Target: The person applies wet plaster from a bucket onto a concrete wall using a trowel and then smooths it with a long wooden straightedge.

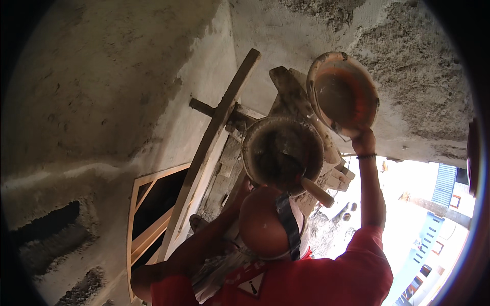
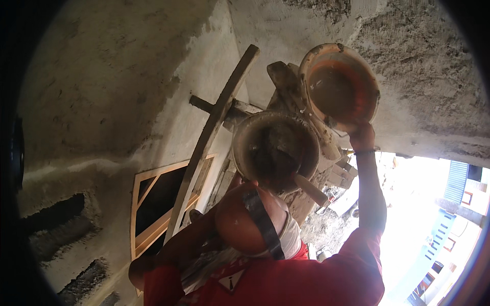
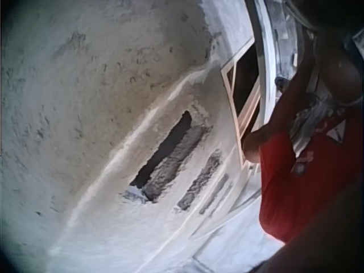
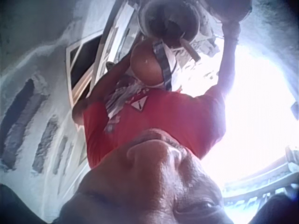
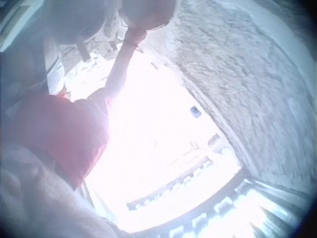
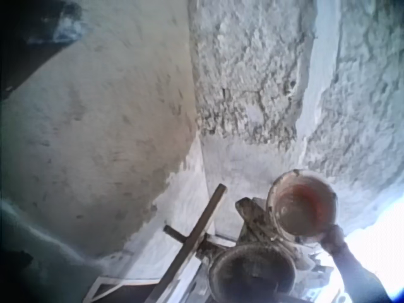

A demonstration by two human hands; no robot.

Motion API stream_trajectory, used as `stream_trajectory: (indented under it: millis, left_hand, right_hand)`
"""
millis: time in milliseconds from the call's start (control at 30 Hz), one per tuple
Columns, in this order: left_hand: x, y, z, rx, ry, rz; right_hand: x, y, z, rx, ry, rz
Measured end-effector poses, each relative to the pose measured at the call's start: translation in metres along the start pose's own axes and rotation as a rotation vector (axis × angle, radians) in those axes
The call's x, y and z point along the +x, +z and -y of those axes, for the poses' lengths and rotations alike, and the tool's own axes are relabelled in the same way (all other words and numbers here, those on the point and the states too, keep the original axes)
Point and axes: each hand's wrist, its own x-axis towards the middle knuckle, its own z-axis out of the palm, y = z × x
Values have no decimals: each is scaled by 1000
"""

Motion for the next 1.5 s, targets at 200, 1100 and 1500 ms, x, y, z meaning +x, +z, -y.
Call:
stream_trajectory:
  millis: [200,1100,1500]
  left_hand:
    - [-24,1,19,-10,-60,175]
    - [-34,13,-12,380,114,18]
    - [-29,21,8,-48,-36,-54]
  right_hand:
    - [63,42,14,1185,605,-150]
    - [82,27,-39,1113,614,-51]
    - [57,7,-33,830,422,-11]
